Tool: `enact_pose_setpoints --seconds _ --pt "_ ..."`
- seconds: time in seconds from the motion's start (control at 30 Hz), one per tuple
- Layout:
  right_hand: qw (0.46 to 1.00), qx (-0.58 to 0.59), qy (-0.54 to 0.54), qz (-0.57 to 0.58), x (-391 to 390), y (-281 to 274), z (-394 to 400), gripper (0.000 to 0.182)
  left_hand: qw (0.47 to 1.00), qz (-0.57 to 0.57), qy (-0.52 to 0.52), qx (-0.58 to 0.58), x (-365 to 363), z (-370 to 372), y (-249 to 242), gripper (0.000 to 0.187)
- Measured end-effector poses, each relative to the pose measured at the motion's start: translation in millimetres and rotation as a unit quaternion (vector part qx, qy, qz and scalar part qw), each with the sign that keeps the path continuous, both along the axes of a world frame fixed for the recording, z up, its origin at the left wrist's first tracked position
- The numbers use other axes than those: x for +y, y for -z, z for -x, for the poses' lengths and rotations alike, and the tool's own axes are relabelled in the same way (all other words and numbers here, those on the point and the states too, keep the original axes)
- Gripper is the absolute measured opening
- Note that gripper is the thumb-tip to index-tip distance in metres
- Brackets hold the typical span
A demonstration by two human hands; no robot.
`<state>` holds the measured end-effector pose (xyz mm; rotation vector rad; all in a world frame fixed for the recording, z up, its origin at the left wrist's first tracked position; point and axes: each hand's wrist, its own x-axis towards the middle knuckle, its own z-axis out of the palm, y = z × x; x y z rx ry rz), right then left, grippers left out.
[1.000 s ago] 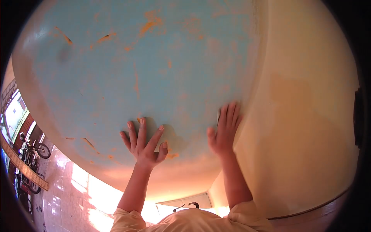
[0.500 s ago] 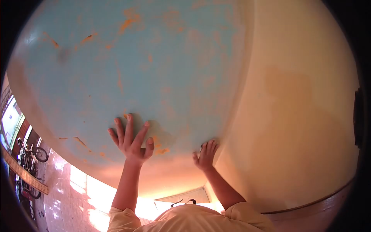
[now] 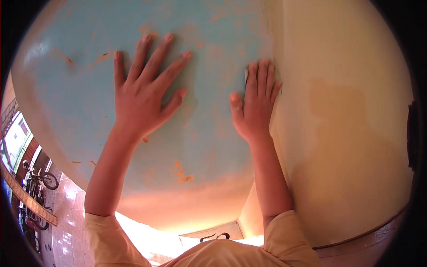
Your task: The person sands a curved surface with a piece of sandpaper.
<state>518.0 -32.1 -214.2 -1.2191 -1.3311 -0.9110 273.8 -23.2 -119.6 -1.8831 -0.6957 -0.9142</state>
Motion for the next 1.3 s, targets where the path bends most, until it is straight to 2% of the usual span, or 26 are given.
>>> enact_pose_setpoints --seconds 0.07,0.13,0.27,0.37,0.4,0.53,0.63,0.67,0.73,0.8,0.87,0.9,0.97,1.03,1.07,1.13,1.17,1.23,1.3 --pt "1.000 0.006 -0.011 -0.020 -1 -8 0 0.076 1.000 -0.027 0.004 0.000 0 -9 -6 0.062" --pt "1.000 0.013 0.005 0.008 -2 21 4 0.075 1.000 -0.016 0.018 0.004 0 -11 1 0.062" --pt "0.998 0.033 0.001 0.049 2 179 13 0.074 0.999 -0.006 0.019 0.030 6 -2 13 0.062" --pt "0.998 0.053 -0.019 0.042 4 235 25 0.077 0.999 -0.014 0.019 0.046 6 3 17 0.063" --pt "0.998 0.052 -0.021 0.042 4 222 26 0.077 0.998 -0.013 0.018 0.055 5 2 13 0.063" --pt "0.999 0.041 -0.012 0.033 -2 76 31 0.080 0.997 -0.044 0.015 0.055 6 11 -20 0.062" --pt "0.999 -0.015 0.019 -0.040 5 -30 25 0.078 0.993 -0.114 -0.002 0.041 10 25 -59 0.063" --pt "0.997 -0.028 0.029 -0.067 9 -62 24 0.077 0.992 -0.118 -0.006 0.038 10 33 -74 0.063" --pt "0.987 -0.054 0.066 -0.137 20 -122 21 0.074 0.990 -0.095 -0.105 0.013 5 49 -101 0.069" --pt "0.976 -0.084 0.072 -0.185 34 -172 11 0.073 0.989 -0.090 -0.113 -0.021 -1 58 -111 0.069" --pt "0.984 -0.058 0.149 -0.073 15 -212 25 0.071 0.988 -0.085 -0.117 -0.059 -5 75 -127 0.070" --pt "0.985 -0.063 0.145 -0.072 14 -231 21 0.071 0.987 -0.073 -0.121 -0.073 -4 89 -138 0.070" --pt "0.986 -0.068 0.138 -0.066 14 -257 19 0.072 0.982 -0.063 -0.141 -0.111 0 107 -151 0.070" --pt "0.987 0.007 0.152 -0.052 10 -272 32 0.072 0.980 -0.074 -0.139 -0.121 11 124 -165 0.069" --pt "0.987 0.006 0.149 -0.052 15 -270 42 0.072 0.979 -0.087 -0.134 -0.128 14 131 -170 0.069" --pt "0.987 -0.076 0.123 -0.070 8 -257 82 0.074 0.979 -0.079 -0.132 -0.137 12 125 -171 0.068" --pt "0.987 -0.079 0.120 -0.074 5 -259 87 0.074 0.978 -0.068 -0.128 -0.148 11 124 -171 0.068" --pt "0.979 -0.166 0.099 -0.070 1 -264 97 0.075 0.979 -0.074 -0.125 -0.141 12 128 -174 0.068" --pt "0.979 -0.148 0.116 -0.075 8 -300 72 0.076 0.980 -0.077 -0.144 -0.112 13 135 -183 0.069"
